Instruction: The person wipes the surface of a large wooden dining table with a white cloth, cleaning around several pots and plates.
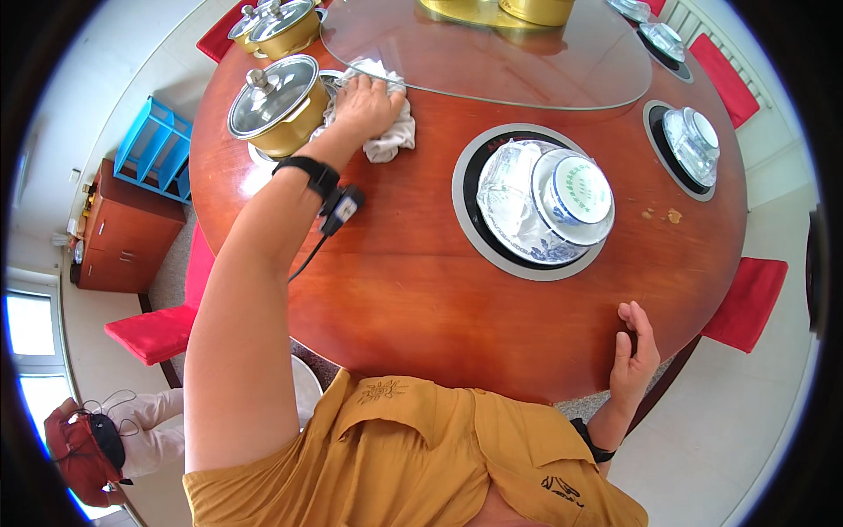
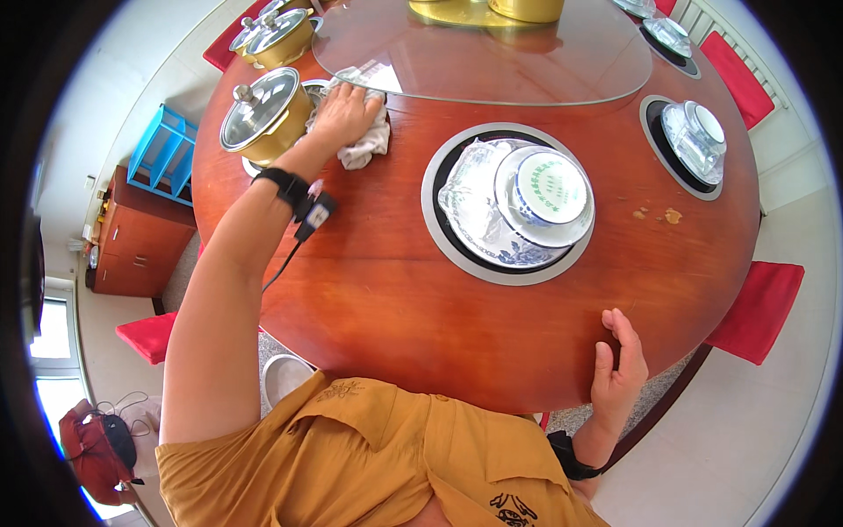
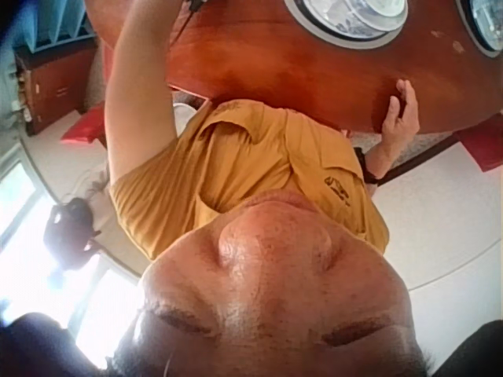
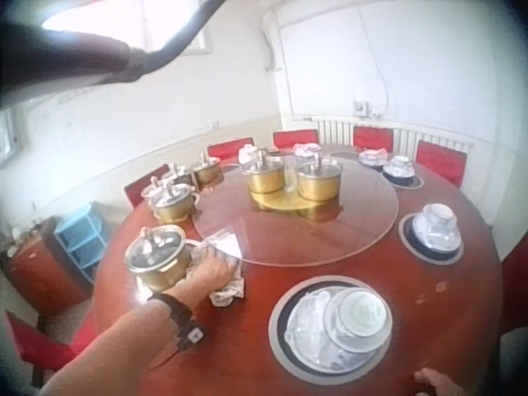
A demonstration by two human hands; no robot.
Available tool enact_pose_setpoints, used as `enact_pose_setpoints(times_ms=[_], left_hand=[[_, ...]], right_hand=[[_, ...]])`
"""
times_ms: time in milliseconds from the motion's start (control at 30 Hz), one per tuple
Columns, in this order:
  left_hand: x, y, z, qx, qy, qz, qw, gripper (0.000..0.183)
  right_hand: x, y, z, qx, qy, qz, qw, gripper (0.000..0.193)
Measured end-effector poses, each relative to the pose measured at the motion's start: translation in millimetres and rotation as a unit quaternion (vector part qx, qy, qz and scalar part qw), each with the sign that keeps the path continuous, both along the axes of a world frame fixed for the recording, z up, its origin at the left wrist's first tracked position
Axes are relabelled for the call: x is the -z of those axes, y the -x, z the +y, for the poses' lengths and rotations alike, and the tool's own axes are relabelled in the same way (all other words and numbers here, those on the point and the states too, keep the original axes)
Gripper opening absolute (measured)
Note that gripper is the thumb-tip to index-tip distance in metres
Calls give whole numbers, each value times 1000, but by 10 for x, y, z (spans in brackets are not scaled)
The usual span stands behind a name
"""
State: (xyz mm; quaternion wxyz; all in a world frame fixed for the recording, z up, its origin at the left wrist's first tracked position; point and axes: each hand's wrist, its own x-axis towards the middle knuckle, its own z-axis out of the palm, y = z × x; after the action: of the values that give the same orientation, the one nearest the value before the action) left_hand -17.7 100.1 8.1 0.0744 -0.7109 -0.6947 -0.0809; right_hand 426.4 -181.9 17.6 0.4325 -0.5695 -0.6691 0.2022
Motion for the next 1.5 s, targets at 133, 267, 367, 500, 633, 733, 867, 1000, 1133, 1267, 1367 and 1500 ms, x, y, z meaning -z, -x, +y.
enact_pose_setpoints(times_ms=[133, 267, 367, 500, 633, 733, 867, 1000, 1133, 1267, 1367, 1500], left_hand=[[-94, -66, 126, -108, 71, 24, 991, 69], [23, 66, 15, 5, -15, -16, 1000, 57], [17, 90, -244, 120, -45, -20, 992, 49], [-70, -18, -731, 244, -28, -6, 969, 48], [-211, -167, -1288, 366, 16, -15, 930, 51], [-280, -317, -1502, 417, 60, -9, 907, 55], [-200, -319, -1349, 407, 37, -16, 913, 55], [10, -240, -765, 286, -23, -18, 958, 53], [-36, -196, -315, 175, -30, -10, 984, 56], [-55, -235, -248, 194, -13, 24, 981, 53], [-35, -254, -295, 285, -13, 47, 957, 53], [-40, -532, -470, 406, -14, 49, 913, 49]], right_hand=[[-21, 20, -11, -2, -23, -65, 998, 34], [-15, 13, -31, 6, -23, 13, 1000, 33], [19, 10, -38, 1, -39, 22, 999, 33], [-29, 46, -38, 8, -46, 0, 999, 34], [-35, 66, -40, 6, -44, -30, 999, 35], [-35, 57, -27, 4, -39, -57, 998, 35], [-35, 53, -21, 3, -33, -73, 997, 34], [-41, 37, -26, 9, -16, -63, 998, 33], [-40, 53, -15, 7, -16, -74, 997, 34], [-25, 38, -19, 12, -8, -12, 1000, 35], [-38, 49, 2, 8, -9, -13, 1000, 35], [-38, 33, 35, -4, -1, 1, 1000, 35]])
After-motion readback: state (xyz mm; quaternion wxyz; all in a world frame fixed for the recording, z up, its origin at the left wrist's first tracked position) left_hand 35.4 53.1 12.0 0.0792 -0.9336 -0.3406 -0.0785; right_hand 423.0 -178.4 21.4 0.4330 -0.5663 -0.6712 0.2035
